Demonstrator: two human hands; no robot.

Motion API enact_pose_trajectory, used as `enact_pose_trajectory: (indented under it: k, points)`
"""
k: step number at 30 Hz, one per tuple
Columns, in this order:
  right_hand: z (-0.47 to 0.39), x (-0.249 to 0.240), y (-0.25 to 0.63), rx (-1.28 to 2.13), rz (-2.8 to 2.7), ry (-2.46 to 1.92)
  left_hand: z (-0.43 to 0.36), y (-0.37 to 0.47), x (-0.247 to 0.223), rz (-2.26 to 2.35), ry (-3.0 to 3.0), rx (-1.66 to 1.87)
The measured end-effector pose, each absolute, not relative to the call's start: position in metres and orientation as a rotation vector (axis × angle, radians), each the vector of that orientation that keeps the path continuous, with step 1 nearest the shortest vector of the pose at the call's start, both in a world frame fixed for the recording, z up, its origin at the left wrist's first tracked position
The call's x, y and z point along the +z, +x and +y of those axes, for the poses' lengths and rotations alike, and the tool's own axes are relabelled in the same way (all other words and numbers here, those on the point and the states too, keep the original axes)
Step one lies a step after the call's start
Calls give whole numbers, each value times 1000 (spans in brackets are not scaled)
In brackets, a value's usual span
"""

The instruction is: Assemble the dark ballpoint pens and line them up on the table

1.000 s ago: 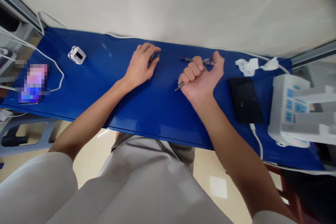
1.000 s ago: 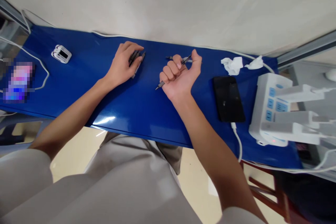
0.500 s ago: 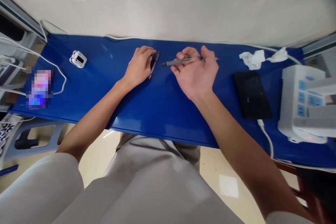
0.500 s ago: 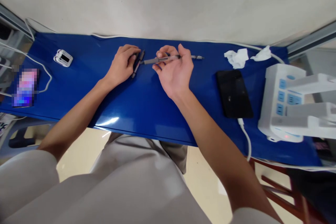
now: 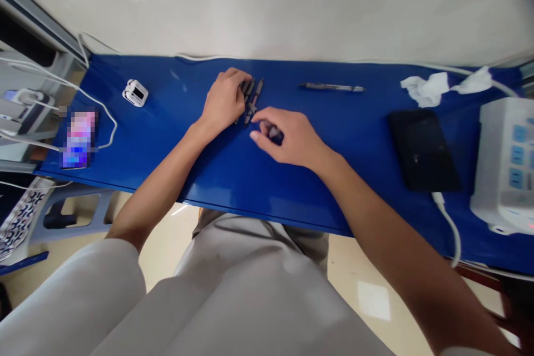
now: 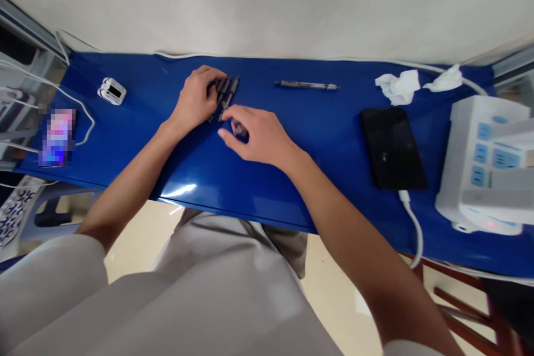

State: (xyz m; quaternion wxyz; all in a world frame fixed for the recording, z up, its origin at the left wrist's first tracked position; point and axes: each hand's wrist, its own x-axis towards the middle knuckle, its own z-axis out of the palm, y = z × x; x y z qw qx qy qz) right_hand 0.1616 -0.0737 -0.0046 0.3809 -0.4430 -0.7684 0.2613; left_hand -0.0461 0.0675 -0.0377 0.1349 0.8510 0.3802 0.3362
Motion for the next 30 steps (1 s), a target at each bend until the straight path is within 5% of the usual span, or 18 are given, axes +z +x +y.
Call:
enact_pose_trajectory:
  k: [21,30]
  points:
    - [-73,-10,156,400,-2338,-1092,69,-56,-33,1286,2443,813]
    - [-69,-12,156,419,-2320,-1110,69,-52,-9,1115,2171,1081]
